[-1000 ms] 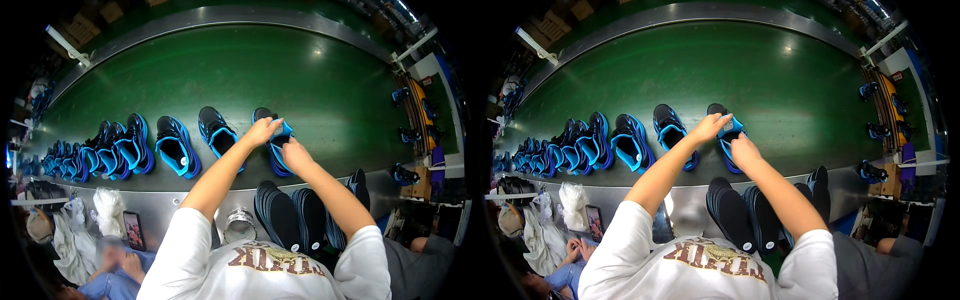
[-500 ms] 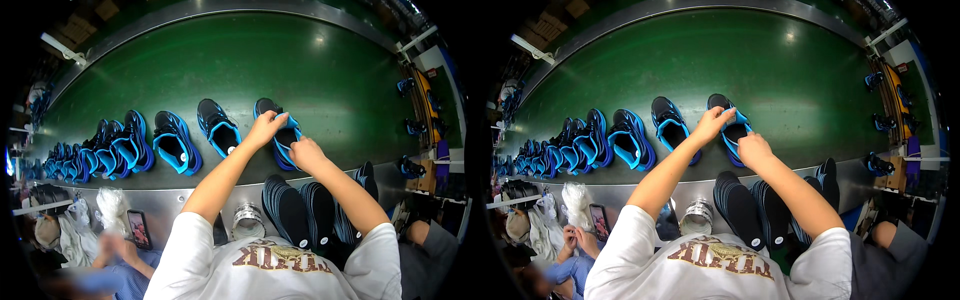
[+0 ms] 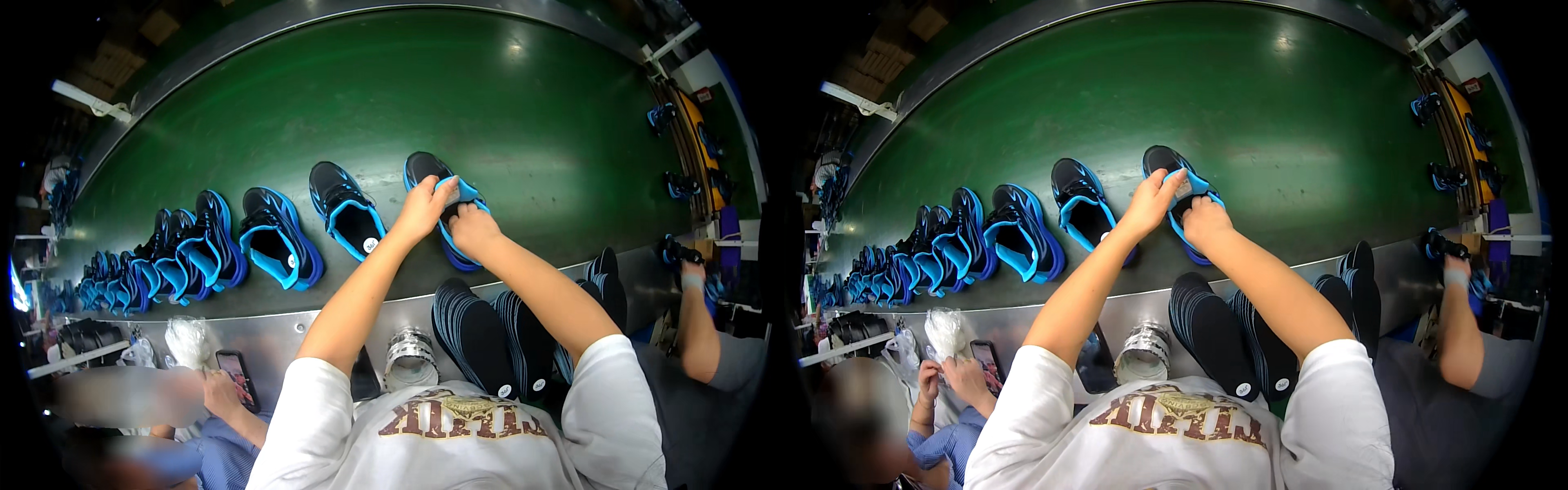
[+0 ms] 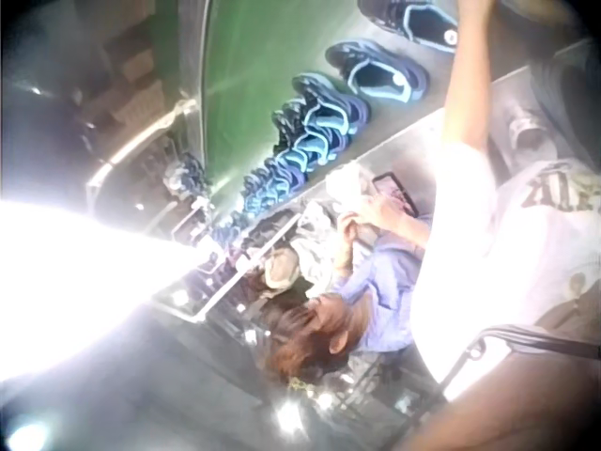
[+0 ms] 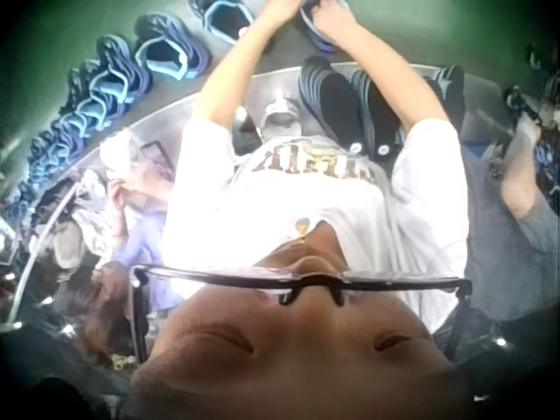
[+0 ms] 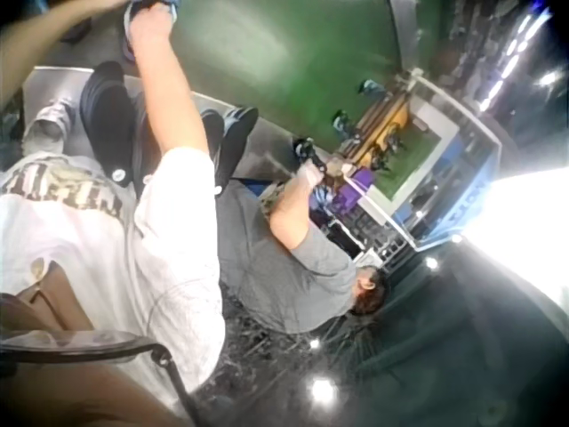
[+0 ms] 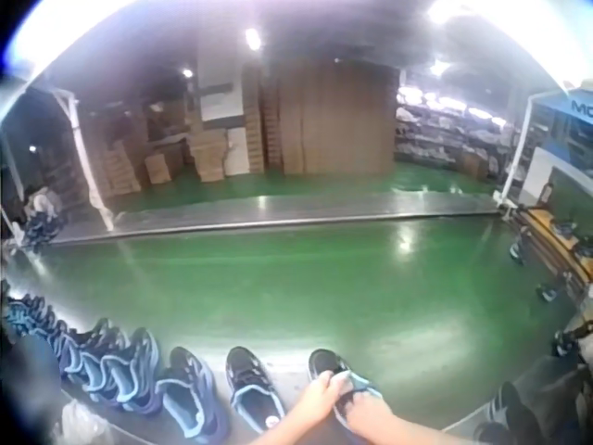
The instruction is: The person inserts blue insoles into several black and blue sneakers on a workbench, then retrieves a large stack of blue insoles from a plastic bag on the floor and places them on the workbench before continuing to insert them into the shoes.
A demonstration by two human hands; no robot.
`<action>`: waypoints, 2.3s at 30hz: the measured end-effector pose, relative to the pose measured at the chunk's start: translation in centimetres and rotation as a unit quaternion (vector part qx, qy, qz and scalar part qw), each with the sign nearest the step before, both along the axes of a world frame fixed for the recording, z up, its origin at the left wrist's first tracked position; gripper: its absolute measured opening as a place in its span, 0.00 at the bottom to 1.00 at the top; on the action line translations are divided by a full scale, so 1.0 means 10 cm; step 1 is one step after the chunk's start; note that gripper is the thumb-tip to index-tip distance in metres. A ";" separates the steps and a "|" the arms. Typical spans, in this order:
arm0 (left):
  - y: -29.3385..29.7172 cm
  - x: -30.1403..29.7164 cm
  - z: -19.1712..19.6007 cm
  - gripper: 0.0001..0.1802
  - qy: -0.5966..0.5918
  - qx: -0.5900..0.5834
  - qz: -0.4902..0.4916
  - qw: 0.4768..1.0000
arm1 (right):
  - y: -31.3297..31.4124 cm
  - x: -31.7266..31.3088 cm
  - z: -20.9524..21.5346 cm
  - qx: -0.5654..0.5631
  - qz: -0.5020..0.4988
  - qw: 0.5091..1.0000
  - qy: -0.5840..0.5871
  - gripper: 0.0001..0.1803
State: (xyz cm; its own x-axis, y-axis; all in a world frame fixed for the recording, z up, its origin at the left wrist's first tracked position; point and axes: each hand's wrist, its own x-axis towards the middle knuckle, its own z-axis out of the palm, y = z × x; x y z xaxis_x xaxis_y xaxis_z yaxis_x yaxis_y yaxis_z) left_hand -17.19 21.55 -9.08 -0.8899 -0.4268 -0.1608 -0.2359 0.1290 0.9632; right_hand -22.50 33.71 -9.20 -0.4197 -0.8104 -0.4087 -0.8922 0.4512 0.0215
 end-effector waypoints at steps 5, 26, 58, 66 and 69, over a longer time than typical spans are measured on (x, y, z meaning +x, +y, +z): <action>0.00 0.02 -0.01 0.24 0.011 -0.022 -0.007 1.000 | -0.12 -0.04 0.05 0.180 0.048 0.983 -0.008 0.19; 0.02 0.05 -0.13 0.21 0.063 -0.190 0.097 0.975 | 0.00 -0.16 0.44 0.193 0.164 0.954 -0.159 0.26; -0.22 0.07 0.15 0.09 -0.019 -0.715 -0.245 0.655 | 1.33 -0.50 0.53 -0.443 -0.227 0.863 -0.083 0.19; -0.16 -0.01 0.32 0.04 -0.042 -0.437 -0.200 0.876 | 3.43 -2.01 0.21 -0.021 -0.534 0.824 0.187 0.34; -0.15 0.04 0.46 0.08 -0.036 -0.061 -0.083 0.994 | 3.45 -2.05 0.18 -0.141 -0.499 0.849 0.098 0.23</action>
State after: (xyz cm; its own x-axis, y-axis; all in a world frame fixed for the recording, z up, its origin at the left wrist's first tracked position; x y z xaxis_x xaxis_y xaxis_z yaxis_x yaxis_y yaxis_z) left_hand -16.77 20.07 -4.46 -0.9380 -0.2949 -0.1823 -0.2688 0.2863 0.9197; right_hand -43.03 68.23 -7.37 -0.9928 -0.0644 -0.1006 -0.0533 0.9926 -0.1093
